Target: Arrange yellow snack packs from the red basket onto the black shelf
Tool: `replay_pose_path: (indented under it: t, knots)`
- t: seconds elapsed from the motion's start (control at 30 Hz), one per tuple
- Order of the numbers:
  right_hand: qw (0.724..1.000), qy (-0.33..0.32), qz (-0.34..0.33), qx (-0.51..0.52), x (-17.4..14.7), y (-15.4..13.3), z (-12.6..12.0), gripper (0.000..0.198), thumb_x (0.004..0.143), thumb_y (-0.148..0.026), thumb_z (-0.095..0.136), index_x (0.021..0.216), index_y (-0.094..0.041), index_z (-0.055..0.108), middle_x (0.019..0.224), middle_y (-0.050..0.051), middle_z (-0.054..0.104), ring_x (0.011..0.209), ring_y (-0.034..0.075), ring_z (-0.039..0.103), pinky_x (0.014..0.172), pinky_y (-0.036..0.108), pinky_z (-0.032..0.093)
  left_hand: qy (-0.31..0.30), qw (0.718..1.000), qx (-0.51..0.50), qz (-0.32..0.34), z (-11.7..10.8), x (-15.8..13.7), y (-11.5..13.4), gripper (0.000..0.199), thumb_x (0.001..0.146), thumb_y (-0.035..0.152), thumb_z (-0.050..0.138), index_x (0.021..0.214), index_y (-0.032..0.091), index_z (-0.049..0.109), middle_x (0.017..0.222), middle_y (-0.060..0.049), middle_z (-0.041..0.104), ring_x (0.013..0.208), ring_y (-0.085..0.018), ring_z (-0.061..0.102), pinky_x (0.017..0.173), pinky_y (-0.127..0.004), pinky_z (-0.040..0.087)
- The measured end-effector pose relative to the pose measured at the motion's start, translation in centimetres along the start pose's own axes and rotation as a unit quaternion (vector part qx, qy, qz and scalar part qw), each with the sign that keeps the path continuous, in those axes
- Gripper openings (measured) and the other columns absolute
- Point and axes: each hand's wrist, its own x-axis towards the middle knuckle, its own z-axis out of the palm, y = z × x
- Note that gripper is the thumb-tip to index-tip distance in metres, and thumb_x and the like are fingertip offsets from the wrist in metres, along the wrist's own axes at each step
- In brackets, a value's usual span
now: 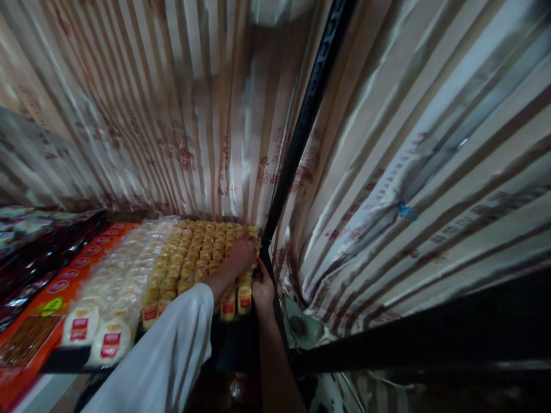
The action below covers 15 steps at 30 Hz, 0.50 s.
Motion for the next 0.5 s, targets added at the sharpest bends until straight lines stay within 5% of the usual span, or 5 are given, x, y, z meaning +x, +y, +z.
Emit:
replay_pose_path:
  t: [0.27, 0.5]
  knots:
    - [0.994, 0.027, -0.035, 0.097, -0.3, 0.0, -0.3, 0.049, 0.075, -0.023, 0.036, 0.119, -0.011, 0.054, 0.125, 0.011, 0.056, 0.116, 0.019, 0.050, 0.101, 0.036, 0.035, 0.133, 0.983, -0.126, -0.029, -2.0, -3.8, 1.9, 0.028, 0.083, 0.016, 0.041, 0.098, 0.017, 0.064, 0.105, -0.006, 0.062, 0.102, -0.016, 0.054, 0.094, -0.029, 0.042]
    - [0.988, 0.062, -0.123, 0.075, -7.3, -3.8, -3.1, 0.040, 0.084, -0.028, 0.037, 0.117, -0.013, 0.053, 0.120, 0.011, 0.058, 0.112, 0.018, 0.052, 0.099, 0.035, 0.037, 0.169, 0.939, -0.297, -0.033, -4.4, -14.8, 5.4, 0.024, 0.084, 0.016, 0.041, 0.091, 0.018, 0.064, 0.094, -0.004, 0.064, 0.092, -0.014, 0.058, 0.085, -0.025, 0.045]
